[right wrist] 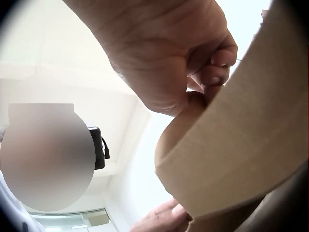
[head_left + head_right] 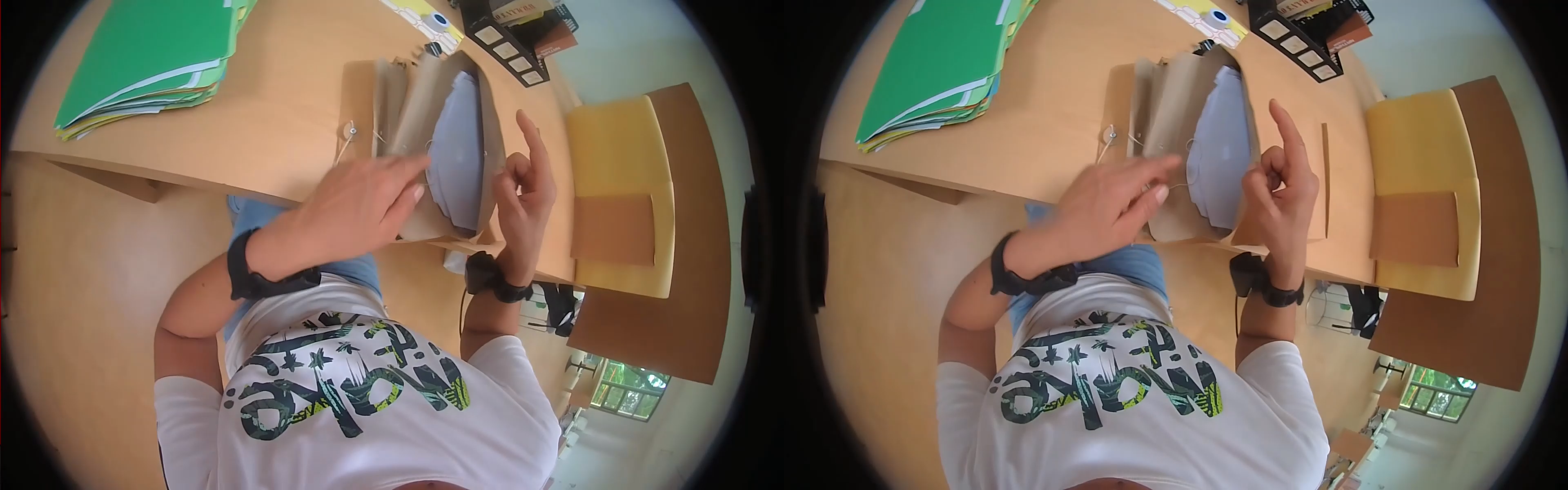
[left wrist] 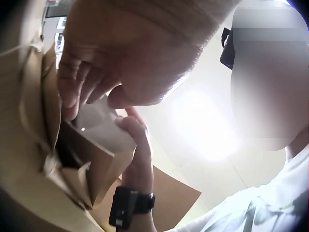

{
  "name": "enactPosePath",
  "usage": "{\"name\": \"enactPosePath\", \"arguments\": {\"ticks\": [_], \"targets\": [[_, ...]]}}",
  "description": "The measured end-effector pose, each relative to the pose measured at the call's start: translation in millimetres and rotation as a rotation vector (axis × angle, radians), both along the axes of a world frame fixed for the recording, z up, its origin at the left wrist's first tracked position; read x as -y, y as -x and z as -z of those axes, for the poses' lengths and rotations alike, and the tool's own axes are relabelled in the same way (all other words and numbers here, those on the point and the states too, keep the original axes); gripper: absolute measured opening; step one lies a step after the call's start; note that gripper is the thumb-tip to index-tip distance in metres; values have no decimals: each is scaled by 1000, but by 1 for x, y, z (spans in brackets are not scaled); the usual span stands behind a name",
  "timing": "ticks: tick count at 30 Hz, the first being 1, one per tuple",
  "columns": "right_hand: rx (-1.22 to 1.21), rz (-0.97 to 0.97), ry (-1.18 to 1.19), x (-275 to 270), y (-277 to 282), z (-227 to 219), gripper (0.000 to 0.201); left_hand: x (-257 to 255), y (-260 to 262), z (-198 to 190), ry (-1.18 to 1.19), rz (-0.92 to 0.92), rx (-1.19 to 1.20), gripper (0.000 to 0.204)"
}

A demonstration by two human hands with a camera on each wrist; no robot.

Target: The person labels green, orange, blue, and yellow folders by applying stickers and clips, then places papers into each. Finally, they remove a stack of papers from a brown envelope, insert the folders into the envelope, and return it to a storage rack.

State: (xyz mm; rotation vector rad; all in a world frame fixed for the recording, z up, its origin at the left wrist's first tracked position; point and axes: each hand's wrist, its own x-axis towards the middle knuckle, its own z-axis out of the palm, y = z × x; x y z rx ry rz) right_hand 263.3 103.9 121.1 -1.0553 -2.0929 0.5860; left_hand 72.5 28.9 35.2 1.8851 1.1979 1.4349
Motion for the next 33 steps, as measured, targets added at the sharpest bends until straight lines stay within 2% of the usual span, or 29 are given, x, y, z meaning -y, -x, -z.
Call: {"name": "enactPosePath", "arguments": {"ticks": [2, 5, 8, 11, 14, 17, 21, 24, 27, 30, 33], "targets": [[-41, 21, -42, 1, -3, 6, 66, -19, 4, -19, 61, -10, -76, 39], [-108, 38, -108, 4, -2, 11, 64, -46, 13, -55, 587, 274, 265, 43], [-155, 33, -189, 8, -2, 20, 63, -80, 4, -50, 487, 56, 281, 46], [-110, 24, -253, 13, 3, 30, 62, -94, -3, -40, 657, 167, 423, 48], [-26, -22, -347, 13, 10, 42, 62, -92, -25, -30, 695, -112, 277, 48], [-65, 5, -277, 16, 10, 44, 62, -83, -33, -22, 684, -130, 545, 49], [-110, -12, -285, 14, 9, 51, 61, -89, -31, -14, 804, -87, 654, 48], [-126, -21, -277, 15, 10, 52, 61, -102, -22, -8, 894, 122, 528, 41], [-160, -16, -270, 14, 9, 52, 60, -102, -35, 1, 570, -94, 86, 38], [-172, -14, -270, 13, 10, 54, 58, -91, -43, -6, 452, -67, 291, 36], [-170, -32, -268, 12, 13, 56, 57, -82, -52, -9, 825, 199, 1034, 33]]}}
